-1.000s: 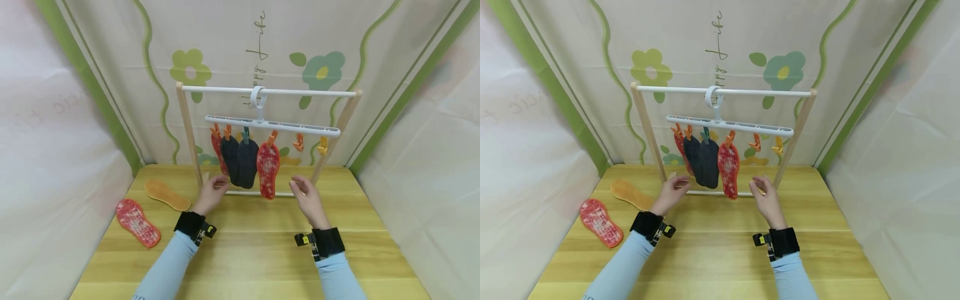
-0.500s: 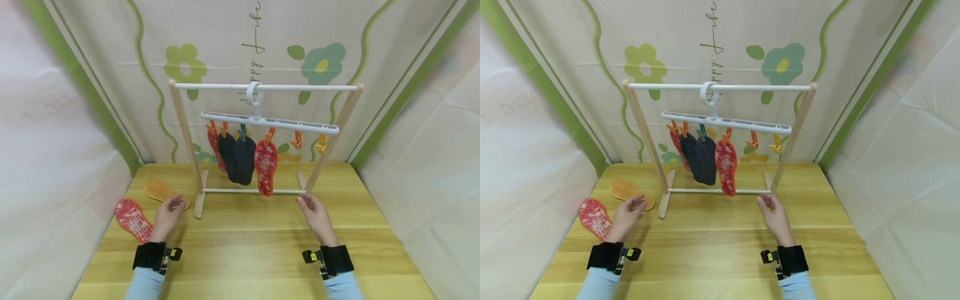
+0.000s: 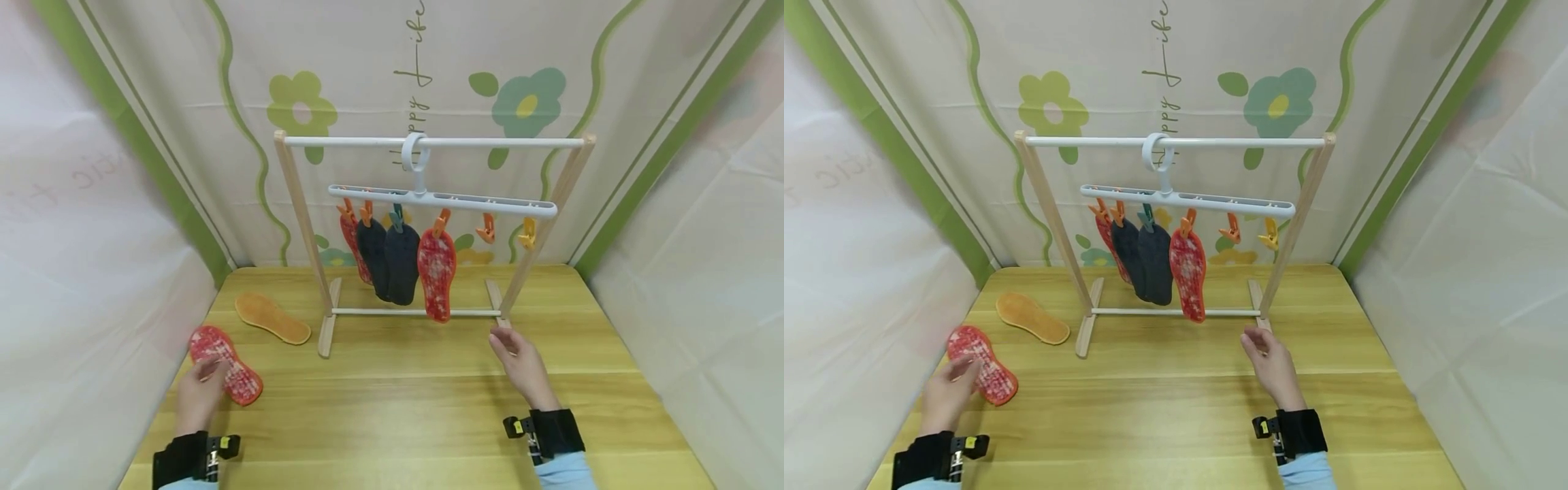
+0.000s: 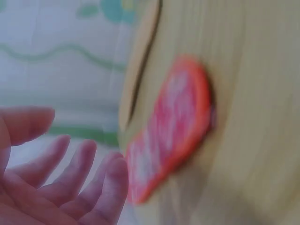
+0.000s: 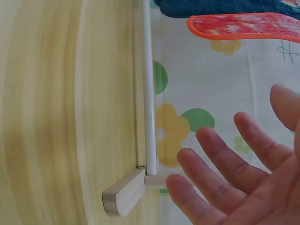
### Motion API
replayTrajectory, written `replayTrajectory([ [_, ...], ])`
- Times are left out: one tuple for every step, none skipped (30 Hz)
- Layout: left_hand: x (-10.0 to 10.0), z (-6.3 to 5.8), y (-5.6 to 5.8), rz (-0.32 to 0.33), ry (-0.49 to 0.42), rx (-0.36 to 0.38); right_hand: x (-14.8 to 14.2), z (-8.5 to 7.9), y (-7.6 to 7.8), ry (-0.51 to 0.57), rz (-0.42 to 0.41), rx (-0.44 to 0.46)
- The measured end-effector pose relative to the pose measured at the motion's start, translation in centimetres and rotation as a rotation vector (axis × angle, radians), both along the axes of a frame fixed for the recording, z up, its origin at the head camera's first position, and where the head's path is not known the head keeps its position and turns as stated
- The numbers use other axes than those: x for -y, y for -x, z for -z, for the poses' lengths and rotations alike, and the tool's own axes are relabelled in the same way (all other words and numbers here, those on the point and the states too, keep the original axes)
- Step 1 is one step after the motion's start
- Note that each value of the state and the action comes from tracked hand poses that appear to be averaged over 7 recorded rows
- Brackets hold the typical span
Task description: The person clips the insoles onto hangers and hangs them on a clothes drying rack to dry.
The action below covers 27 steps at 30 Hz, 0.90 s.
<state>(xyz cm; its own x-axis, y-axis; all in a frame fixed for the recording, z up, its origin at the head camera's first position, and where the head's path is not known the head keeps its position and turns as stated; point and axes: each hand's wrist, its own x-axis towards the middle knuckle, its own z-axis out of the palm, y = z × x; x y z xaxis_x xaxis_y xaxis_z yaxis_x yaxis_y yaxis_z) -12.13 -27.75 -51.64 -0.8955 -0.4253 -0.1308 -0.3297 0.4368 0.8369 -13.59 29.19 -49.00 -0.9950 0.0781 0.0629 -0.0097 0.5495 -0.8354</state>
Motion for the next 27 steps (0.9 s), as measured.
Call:
replayTrajectory([
  [0.7, 0.1, 0.0, -0.017, 0.001, 0.011, 0.0, 0.0, -0.1, -0.016, -0.001, -0.005],
  [1.4, 0.1, 0.0, -0.031, 0.007, 0.022, -0.1, 0.0, -0.3, -0.035, -0.005, -0.012],
  [2.0, 0.2, 0.1, -0.044, 0.001, 0.036, -0.1, 0.1, -0.4, -0.052, -0.005, -0.020],
  [2.5, 0.3, 0.2, -0.060, -0.005, 0.053, -0.2, 0.1, -0.6, -0.079, -0.010, -0.028],
  [3.1, 0.5, 0.3, -0.071, -0.015, 0.067, -0.2, 0.1, -0.7, -0.110, -0.015, -0.039],
  [3.5, 0.5, 0.4, -0.082, -0.026, 0.085, -0.3, 0.1, -0.8, -0.148, -0.021, -0.050],
  [4.0, 0.6, 0.6, -0.093, -0.032, 0.097, -0.3, 0.1, -1.0, -0.184, -0.022, -0.058],
  [4.4, 0.8, 0.8, -0.099, -0.037, 0.111, -0.3, 0.0, -1.2, -0.221, -0.025, -0.068],
  [4.7, 0.9, 1.0, -0.104, -0.046, 0.123, -0.4, 0.0, -1.3, -0.256, -0.023, -0.076],
  [5.0, 1.0, 1.2, -0.108, -0.047, 0.132, -0.4, -0.1, -1.4, -0.289, -0.025, -0.082],
  [5.3, 1.1, 1.5, -0.109, -0.051, 0.138, -0.4, -0.2, -1.5, -0.313, -0.022, -0.088],
  [5.5, 1.2, 1.7, -0.109, -0.056, 0.146, -0.4, -0.3, -1.6, -0.333, -0.020, -0.090],
  [5.7, 1.3, 2.0, -0.107, -0.042, 0.149, -0.4, -0.3, -1.6, -0.342, -0.018, -0.094],
  [5.9, 1.4, 2.3, -0.104, -0.024, 0.156, -0.4, -0.3, -1.6, -0.353, -0.017, -0.100],
  [6.0, 1.5, 2.6, -0.095, 0.001, 0.158, -0.3, -0.3, -1.6, -0.360, -0.014, -0.104],
  [6.1, 1.6, 2.9, -0.085, 0.031, 0.161, -0.3, -0.3, -1.5, -0.367, -0.016, -0.112],
  [6.3, 1.7, 3.2, -0.074, 0.055, 0.164, -0.3, -0.2, -1.5, -0.373, -0.013, -0.117],
  [6.4, 1.8, 3.4, -0.063, 0.081, 0.170, -0.3, -0.2, -1.5, -0.382, -0.013, -0.123],
  [6.4, 1.8, 3.7, -0.053, 0.109, 0.173, -0.3, -0.1, -1.4, -0.389, -0.012, -0.128],
  [6.5, 1.8, 4.0, -0.041, 0.126, 0.174, -0.3, 0.0, -1.4, -0.397, -0.013, -0.135],
  [6.5, 1.8, 4.3, -0.031, 0.135, 0.178, -0.4, 0.0, -1.3, -0.408, -0.012, -0.143],
  [6.6, 1.8, 4.6, -0.025, 0.136, 0.185, -0.4, 0.1, -1.3, -0.419, -0.014, -0.150],
  [6.6, 1.8, 4.9, -0.019, 0.136, 0.190, -0.4, 0.1, -1.2, -0.429, -0.013, -0.156],
  [6.6, 1.7, 5.2, -0.016, 0.135, 0.197, -0.4, 0.1, -1.2, -0.439, -0.016, -0.163],
  [6.7, 1.7, 5.4, -0.013, 0.128, 0.206, -0.5, 0.1, -1.2, -0.448, -0.016, -0.168],
  [6.7, 1.7, 5.7, -0.010, 0.122, 0.213, -0.5, 0.0, -1.1, -0.457, -0.018, -0.173],
  [6.8, 1.7, 5.9, -0.011, 0.112, 0.221, -0.6, 0.0, -1.1, -0.464, -0.018, -0.173],
])
